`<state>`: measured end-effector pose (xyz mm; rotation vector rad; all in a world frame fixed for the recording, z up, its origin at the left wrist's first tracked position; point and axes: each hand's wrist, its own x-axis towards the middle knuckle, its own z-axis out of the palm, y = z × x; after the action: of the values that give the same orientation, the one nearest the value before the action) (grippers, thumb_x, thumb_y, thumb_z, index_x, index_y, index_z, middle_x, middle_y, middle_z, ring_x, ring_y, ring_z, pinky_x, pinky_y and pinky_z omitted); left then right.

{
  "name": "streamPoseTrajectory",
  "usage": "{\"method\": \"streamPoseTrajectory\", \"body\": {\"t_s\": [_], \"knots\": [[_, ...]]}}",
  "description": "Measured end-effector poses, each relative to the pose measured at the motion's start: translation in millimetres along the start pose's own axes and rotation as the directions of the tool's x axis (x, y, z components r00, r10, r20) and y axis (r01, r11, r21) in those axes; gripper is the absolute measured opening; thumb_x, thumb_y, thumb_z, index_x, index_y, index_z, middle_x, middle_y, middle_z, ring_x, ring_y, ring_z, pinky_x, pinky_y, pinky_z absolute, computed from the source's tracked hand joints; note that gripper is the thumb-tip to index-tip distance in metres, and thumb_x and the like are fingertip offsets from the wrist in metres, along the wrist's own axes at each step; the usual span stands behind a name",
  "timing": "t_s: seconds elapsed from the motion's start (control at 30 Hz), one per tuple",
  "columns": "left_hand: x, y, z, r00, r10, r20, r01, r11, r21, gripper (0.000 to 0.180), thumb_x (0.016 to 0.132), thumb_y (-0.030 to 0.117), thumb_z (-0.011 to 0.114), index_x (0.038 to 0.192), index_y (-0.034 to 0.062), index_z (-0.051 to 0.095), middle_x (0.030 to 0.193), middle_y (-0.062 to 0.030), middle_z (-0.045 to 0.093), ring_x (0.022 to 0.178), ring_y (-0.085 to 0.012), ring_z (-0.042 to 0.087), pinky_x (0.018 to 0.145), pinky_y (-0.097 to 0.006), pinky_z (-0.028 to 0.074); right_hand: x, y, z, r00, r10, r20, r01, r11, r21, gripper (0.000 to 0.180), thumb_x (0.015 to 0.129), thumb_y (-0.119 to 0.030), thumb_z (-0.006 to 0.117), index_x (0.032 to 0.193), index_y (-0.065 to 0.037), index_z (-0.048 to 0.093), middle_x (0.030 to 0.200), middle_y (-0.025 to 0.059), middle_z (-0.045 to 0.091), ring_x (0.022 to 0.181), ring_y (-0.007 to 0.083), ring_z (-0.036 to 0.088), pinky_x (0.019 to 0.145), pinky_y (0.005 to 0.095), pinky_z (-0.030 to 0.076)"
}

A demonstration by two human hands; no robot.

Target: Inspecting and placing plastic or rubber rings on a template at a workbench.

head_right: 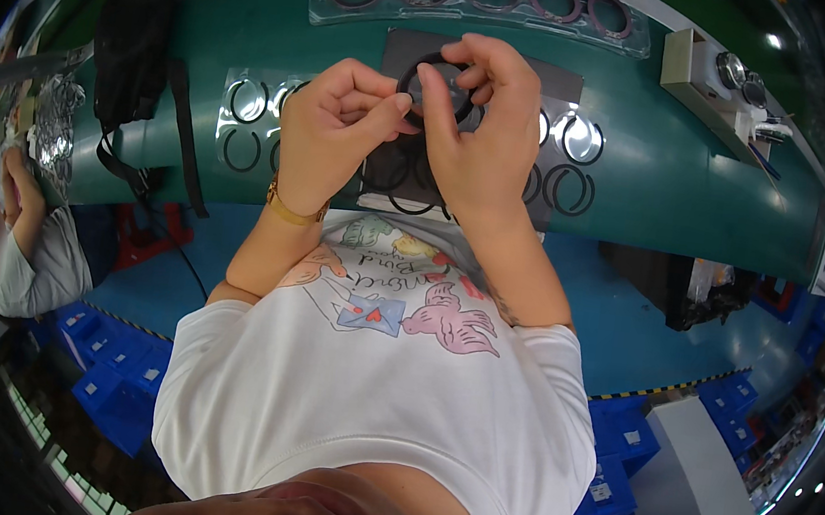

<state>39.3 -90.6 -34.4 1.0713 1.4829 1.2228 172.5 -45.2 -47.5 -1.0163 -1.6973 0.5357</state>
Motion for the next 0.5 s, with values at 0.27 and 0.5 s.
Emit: {"method": "streamPoseTrajectory", "body": {"t_s": [0.27, 0.5], "knots": [[4.8, -1.0, -12.1, 0.977, -0.156, 0.143, 0.202, 0.894, -0.399, 0.013, 0.089, 0.011, 0.061, 0.090, -0.0021, 0.057, 0.085, -0.0130, 0.069, 0.072, -0.0121, 0.067, 0.059, -0.021, 0.054, 2.4, 8.6, -25.1, 0.650, 0.572, 0.500, -0.743, 0.343, 0.574, 0.024, 0.087, -0.004, 0.060, 0.110, 0.003, 0.060, 0.090, 0.0104, 0.065, 0.082, 0.0155, 0.064, 0.069, 0.0250, 0.055], [11.8, -5.3, -17.3, 0.987, -0.113, 0.117, 0.149, 0.917, -0.370, 0.012, 0.087, 0.014, 0.063, 0.086, 0.0021, 0.066, 0.075, -0.0024, 0.065, 0.069, -0.0065, 0.061, 0.057, -0.018, 0.050, -3.6, 1.8, -28.5, 0.725, 0.510, 0.464, -0.685, 0.457, 0.567, 0.016, 0.085, -0.002, 0.061, 0.099, 0.004, 0.065, 0.084, 0.0120, 0.067, 0.074, 0.0166, 0.067, 0.058, 0.0236, 0.056]]}}
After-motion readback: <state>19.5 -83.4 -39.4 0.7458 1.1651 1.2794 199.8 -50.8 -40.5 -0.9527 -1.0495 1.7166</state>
